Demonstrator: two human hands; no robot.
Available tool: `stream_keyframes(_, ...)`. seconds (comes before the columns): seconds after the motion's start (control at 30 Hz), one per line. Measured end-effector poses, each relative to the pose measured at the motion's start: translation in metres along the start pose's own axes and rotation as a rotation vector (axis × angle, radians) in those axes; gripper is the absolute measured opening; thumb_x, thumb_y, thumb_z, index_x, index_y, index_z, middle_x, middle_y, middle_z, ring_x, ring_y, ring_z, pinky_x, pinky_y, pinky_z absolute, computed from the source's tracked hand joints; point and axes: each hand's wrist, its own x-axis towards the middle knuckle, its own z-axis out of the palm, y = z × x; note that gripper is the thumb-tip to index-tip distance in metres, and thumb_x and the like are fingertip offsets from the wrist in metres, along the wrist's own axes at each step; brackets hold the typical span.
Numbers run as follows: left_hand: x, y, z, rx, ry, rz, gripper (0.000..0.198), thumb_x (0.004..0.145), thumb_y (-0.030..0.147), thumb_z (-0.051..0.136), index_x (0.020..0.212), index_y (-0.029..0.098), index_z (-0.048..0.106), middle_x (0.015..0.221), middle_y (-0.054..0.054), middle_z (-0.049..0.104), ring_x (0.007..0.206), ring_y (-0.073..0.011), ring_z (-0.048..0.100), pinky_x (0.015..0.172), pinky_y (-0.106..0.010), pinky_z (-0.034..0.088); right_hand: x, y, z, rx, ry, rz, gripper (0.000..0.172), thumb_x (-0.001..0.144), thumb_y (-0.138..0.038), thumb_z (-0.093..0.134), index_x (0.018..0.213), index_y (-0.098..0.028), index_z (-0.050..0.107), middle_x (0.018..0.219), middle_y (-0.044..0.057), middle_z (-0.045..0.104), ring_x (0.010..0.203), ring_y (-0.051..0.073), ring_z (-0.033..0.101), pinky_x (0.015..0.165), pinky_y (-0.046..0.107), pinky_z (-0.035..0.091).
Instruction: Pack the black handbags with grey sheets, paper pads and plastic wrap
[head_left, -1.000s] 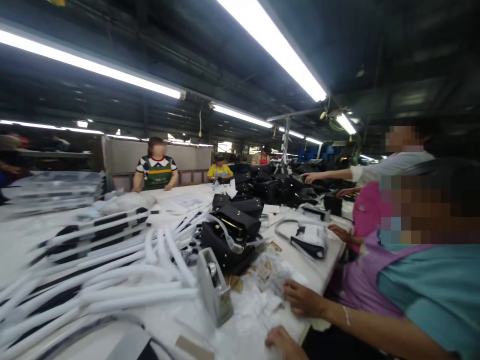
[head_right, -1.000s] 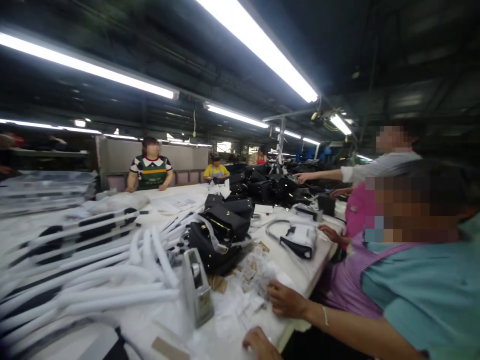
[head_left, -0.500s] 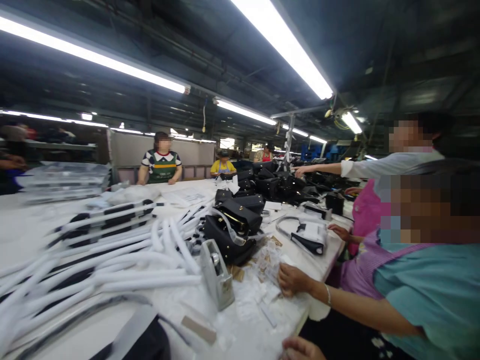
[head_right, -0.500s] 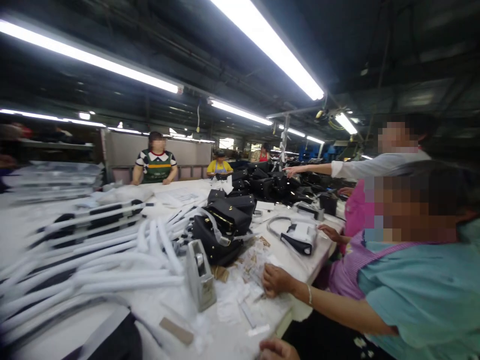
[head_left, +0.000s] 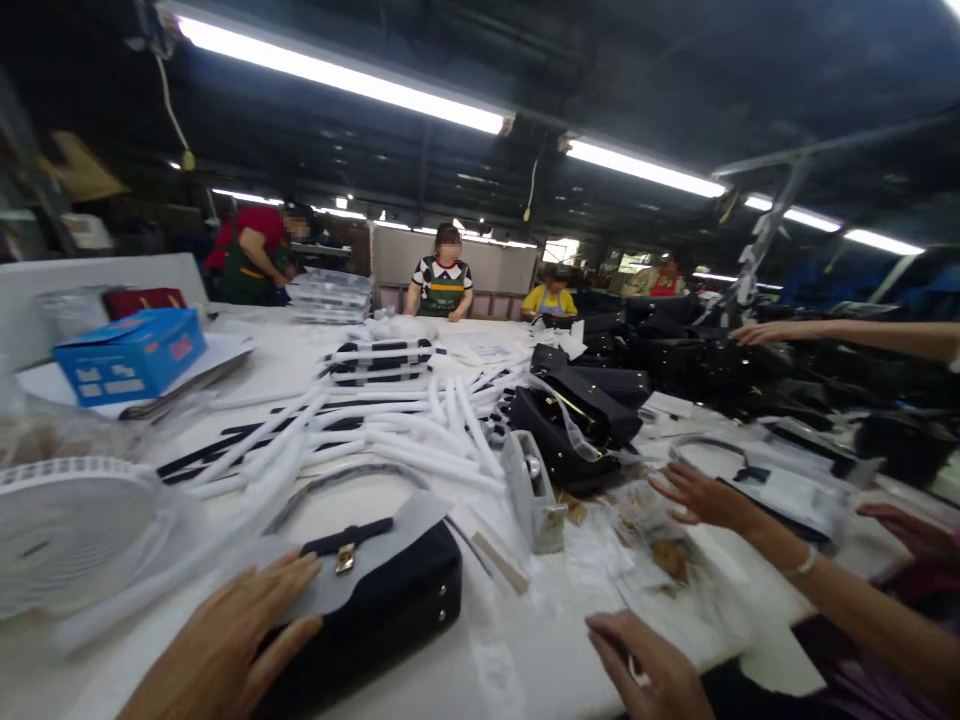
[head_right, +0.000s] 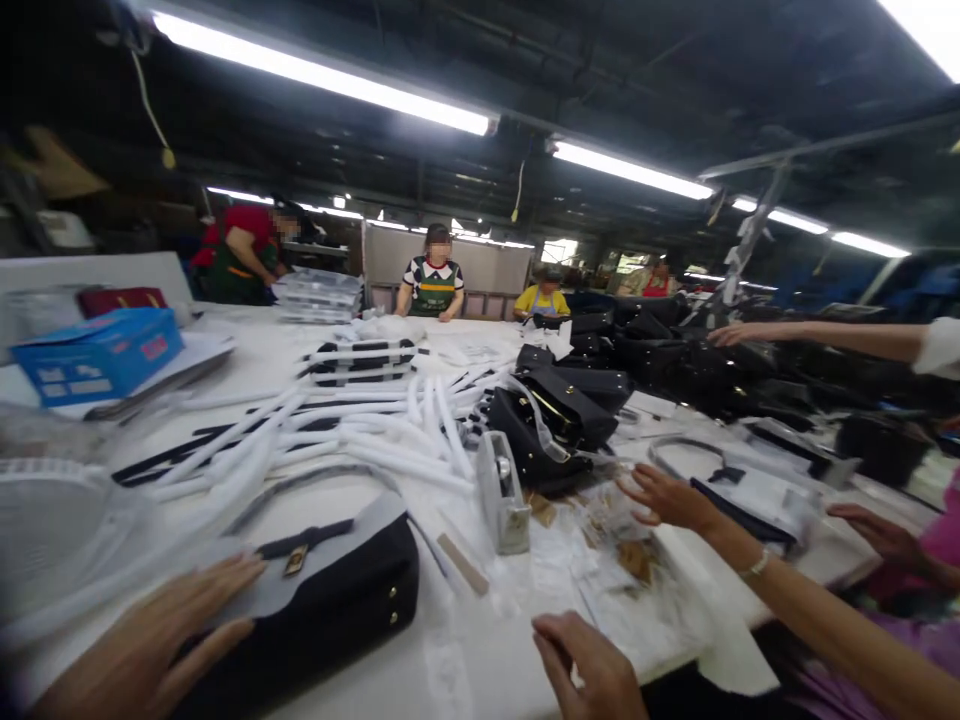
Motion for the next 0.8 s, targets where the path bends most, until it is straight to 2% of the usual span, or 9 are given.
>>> stream_keyframes(0.07,-0.009,0.007,-0.002,-0.029,-0.061,-0.020,0.050,0.087,0.065,0.050,0.122,0.034,0.066,0.119,0.000,0.072,0.106,-0.0230,0.069,0.094,-0.032,0.055,0.032,-0.017,0.008,0.000,-0.006,-0.094,0.016,0.091,-0.027,0.062,0.106,-0.026,0.068,0.094,0.004,0.075,0.087,0.018,0.072,0.077,0.025,0.060)
stream_keyframes(0.17,-0.020,0.018,-0.005,-0.069,-0.069,-0.060,0.043,0.090,0.056,0.053,0.124,0.032,0.065,0.119,-0.001,0.072,0.104,-0.0214,0.069,0.094,-0.031,0.054,0.079,-0.048,0.022,0.005,-0.050,-0.205,0.033,0.093,-0.021,0.058,0.125,-0.026,0.060,0.118,0.009,0.069,0.112,0.023,0.065,0.093,0.037,0.055)
stream_keyframes(0.3,-0.026,0.028,-0.009,-0.077,-0.049,-0.086,0.037,0.092,0.047,0.055,0.123,0.029,0.064,0.117,-0.002,0.072,0.103,-0.0216,0.069,0.095,-0.034,0.053,0.128,-0.095,0.047,0.041,-0.214,-0.435,0.056,0.092,-0.028,0.061,0.144,-0.021,0.042,0.146,0.013,0.049,0.141,0.029,0.038,0.116,0.055,0.031)
stream_keyframes(0.37,-0.024,0.031,-0.012,-0.071,-0.030,-0.082,0.033,0.092,0.043,0.056,0.119,0.027,0.066,0.112,-0.003,0.074,0.099,-0.0220,0.070,0.094,-0.035,0.053,0.146,-0.115,0.061,0.043,-0.337,-0.513,0.073,0.086,-0.037,0.069,0.148,-0.017,0.036,0.153,0.014,0.040,0.146,0.031,0.026,0.120,0.057,0.019)
stream_keyframes(0.43,-0.023,0.035,-0.015,-0.066,-0.010,-0.081,0.029,0.092,0.039,0.056,0.116,0.026,0.067,0.109,-0.003,0.075,0.097,-0.0224,0.070,0.092,-0.037,0.054,0.160,-0.129,0.076,0.048,-0.457,-0.545,0.086,0.079,-0.042,0.076,0.149,-0.015,0.034,0.156,0.016,0.034,0.148,0.031,0.020,0.121,0.057,0.014)
stream_keyframes(0.53,-0.021,0.040,-0.018,-0.083,0.011,-0.115,0.022,0.093,0.034,0.056,0.110,0.026,0.067,0.104,-0.003,0.075,0.095,-0.0220,0.069,0.089,-0.038,0.053,0.176,-0.136,0.095,0.073,-0.575,-0.518,0.084,0.078,-0.045,0.077,0.146,-0.014,0.039,0.154,0.016,0.038,0.146,0.029,0.026,0.122,0.053,0.014)
stream_keyframes(0.67,-0.019,0.045,-0.016,-0.127,0.052,-0.159,0.016,0.095,0.032,0.054,0.102,0.025,0.067,0.096,-0.002,0.074,0.088,-0.0211,0.068,0.083,-0.037,0.053,0.184,-0.138,0.108,0.088,-0.659,-0.431,0.076,0.080,-0.048,0.074,0.142,-0.015,0.046,0.151,0.015,0.044,0.141,0.027,0.036,0.120,0.049,0.018)
stream_keyframes(0.73,-0.020,0.045,-0.014,-0.138,0.100,-0.165,0.019,0.096,0.034,0.052,0.100,0.024,0.067,0.093,-0.003,0.074,0.086,-0.0206,0.068,0.081,-0.036,0.053,0.181,-0.142,0.110,0.091,-0.720,-0.405,0.077,0.077,-0.052,0.075,0.140,-0.016,0.049,0.148,0.015,0.048,0.136,0.029,0.043,0.117,0.047,0.025)
stream_keyframes(0.8,-0.021,0.042,-0.011,-0.153,0.150,-0.154,0.023,0.097,0.039,0.051,0.099,0.024,0.068,0.092,-0.003,0.074,0.086,-0.0201,0.069,0.081,-0.035,0.054,0.175,-0.148,0.113,0.071,-0.782,-0.369,0.073,0.075,-0.051,0.078,0.135,-0.019,0.054,0.135,0.012,0.059,0.123,0.029,0.053,0.109,0.045,0.035)
